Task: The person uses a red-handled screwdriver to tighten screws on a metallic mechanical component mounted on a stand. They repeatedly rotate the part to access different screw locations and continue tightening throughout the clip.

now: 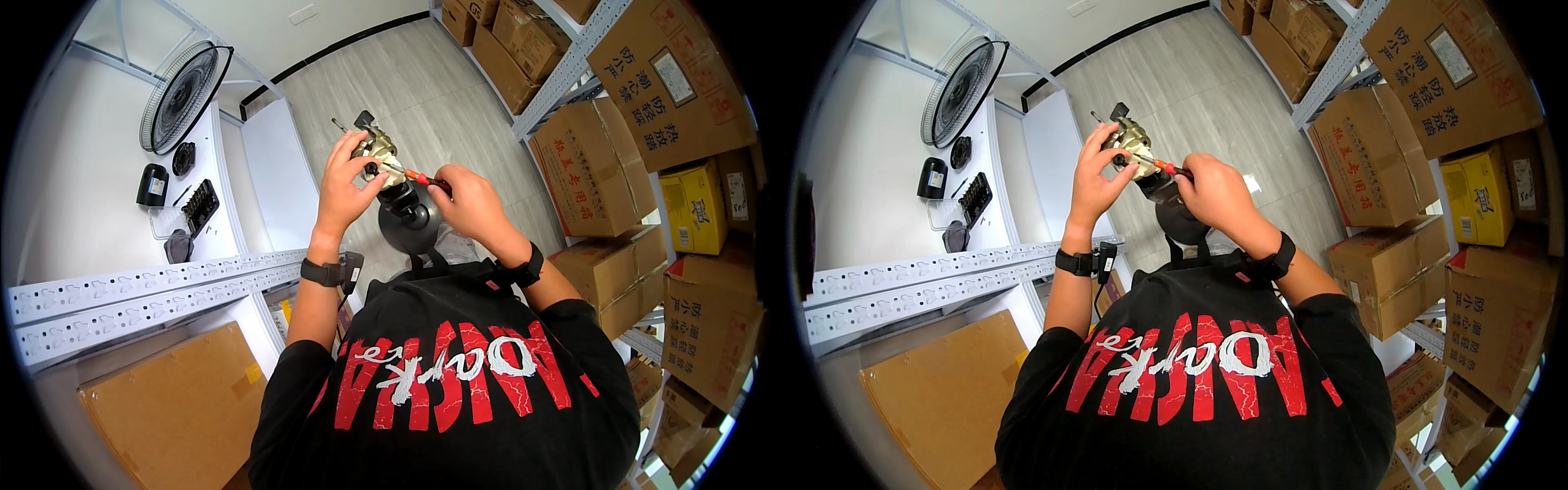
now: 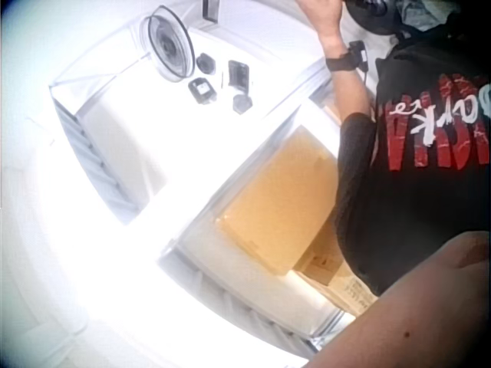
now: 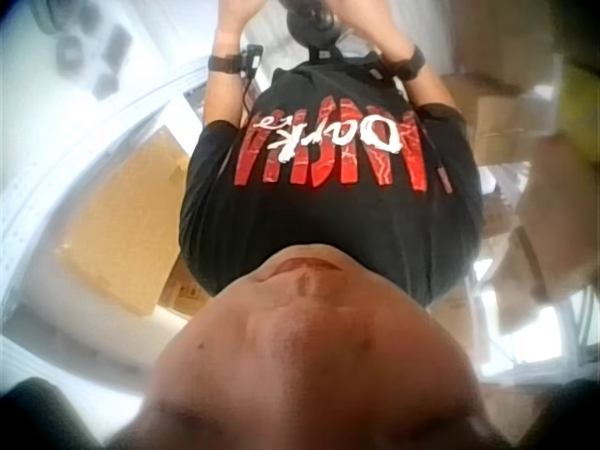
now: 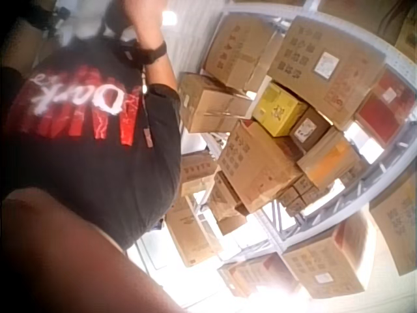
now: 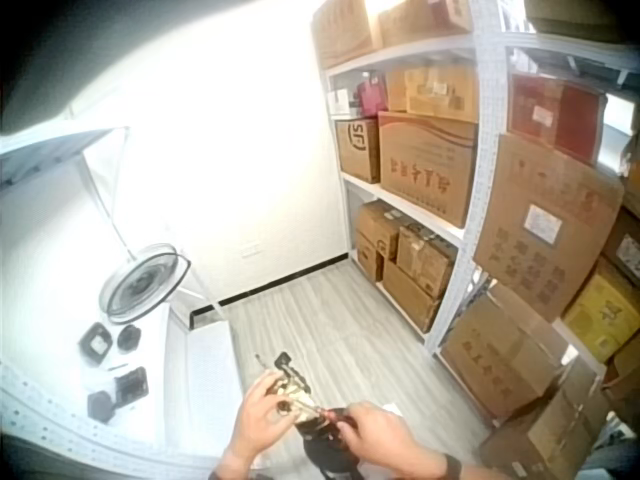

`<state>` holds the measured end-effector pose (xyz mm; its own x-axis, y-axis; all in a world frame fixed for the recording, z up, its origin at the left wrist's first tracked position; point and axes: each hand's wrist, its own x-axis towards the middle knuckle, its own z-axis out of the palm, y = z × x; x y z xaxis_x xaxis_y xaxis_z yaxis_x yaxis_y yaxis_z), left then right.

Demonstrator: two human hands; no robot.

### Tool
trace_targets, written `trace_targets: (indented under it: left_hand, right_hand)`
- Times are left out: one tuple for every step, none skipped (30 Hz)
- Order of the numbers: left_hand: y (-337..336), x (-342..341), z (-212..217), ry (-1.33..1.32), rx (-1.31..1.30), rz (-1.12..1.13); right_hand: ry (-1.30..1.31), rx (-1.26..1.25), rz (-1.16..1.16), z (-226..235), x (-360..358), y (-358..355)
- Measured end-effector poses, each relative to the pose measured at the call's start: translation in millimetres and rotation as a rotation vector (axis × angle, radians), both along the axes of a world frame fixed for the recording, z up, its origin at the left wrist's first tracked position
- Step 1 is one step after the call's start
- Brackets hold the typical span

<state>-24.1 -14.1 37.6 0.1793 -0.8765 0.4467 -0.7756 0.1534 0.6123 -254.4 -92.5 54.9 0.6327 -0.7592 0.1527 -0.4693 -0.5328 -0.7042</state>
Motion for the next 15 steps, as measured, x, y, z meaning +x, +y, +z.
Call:
trace_targets:
  left_hand:
    - [0.0, -0.2, 0.0, 0.003, 0.002, 0.001]
    - [0.0, -0.3, 0.1, 0.005, 0.004, 0.003]
    - [0.2, -0.2, 0.5, 0.004, 0.005, 0.001]
    - [0.2, -0.1, 0.9, 0.003, 0.004, -0.002]
    - [0.2, 0.0, 1.3, 0.002, 0.004, -0.004]
    - [0.3, 0.1, 1.5, 0.003, 0.005, -0.014]
    - [0.4, 0.6, 2.2, 0.004, 0.004, -0.024]
    - [0.5, 1.0, 2.9, 0.005, 0.004, -0.034]
    - [0.5, 1.3, 4.0, -0.003, 0.007, -0.043]
    - [0.5, 1.6, 5.3, -0.012, 0.010, -0.051]
    - [0.5, 2.0, 6.0, -0.021, 0.014, -0.060]
    - [0.2, 2.8, 6.3, -0.020, 0.012, -0.070]
    - [-0.5, 3.8, 6.7, -0.018, 0.011, -0.080]
    - [-1.4, 5.0, 7.2, -0.017, 0.009, -0.091]
    - [-2.3, 6.7, 7.9, 0.009, 0.010, -0.098]
  right_hand:
    - [0.003, 0.013, 0.001, 0.0, 0.0, -0.1]
    - [0.005, 0.018, 0.001, -0.1, 0.1, 0.0]
    - [0.007, 0.023, 0.000, -0.1, 0.3, 0.0]
    - [0.008, 0.028, -0.001, -0.4, 0.4, -0.1]
    - [0.006, 0.043, 0.001, 0.4, 0.1, -0.1]
    - [0.004, 0.058, 0.002, 1.9, -0.7, -0.2]
    - [0.002, 0.072, 0.004, 3.2, -1.0, -0.4]
    - [0.006, 0.085, 0.002, 3.3, -1.8, -0.8]
    - [0.010, 0.098, 0.000, 3.3, -2.9, -1.5]
    - [0.012, 0.112, -0.002, 3.3, -3.4, -1.9]
    - [0.012, 0.114, -0.003, 4.4, -3.4, -1.9]
    - [0.011, 0.116, -0.005, 6.2, -3.5, -2.0]
    - [0.010, 0.119, -0.007, 7.3, -3.9, -2.3]
    - [0.012, 0.108, -0.005, 6.5, -4.2, -2.7]
    - [0.013, 0.097, -0.004, 4.9, -4.4, -3.2]
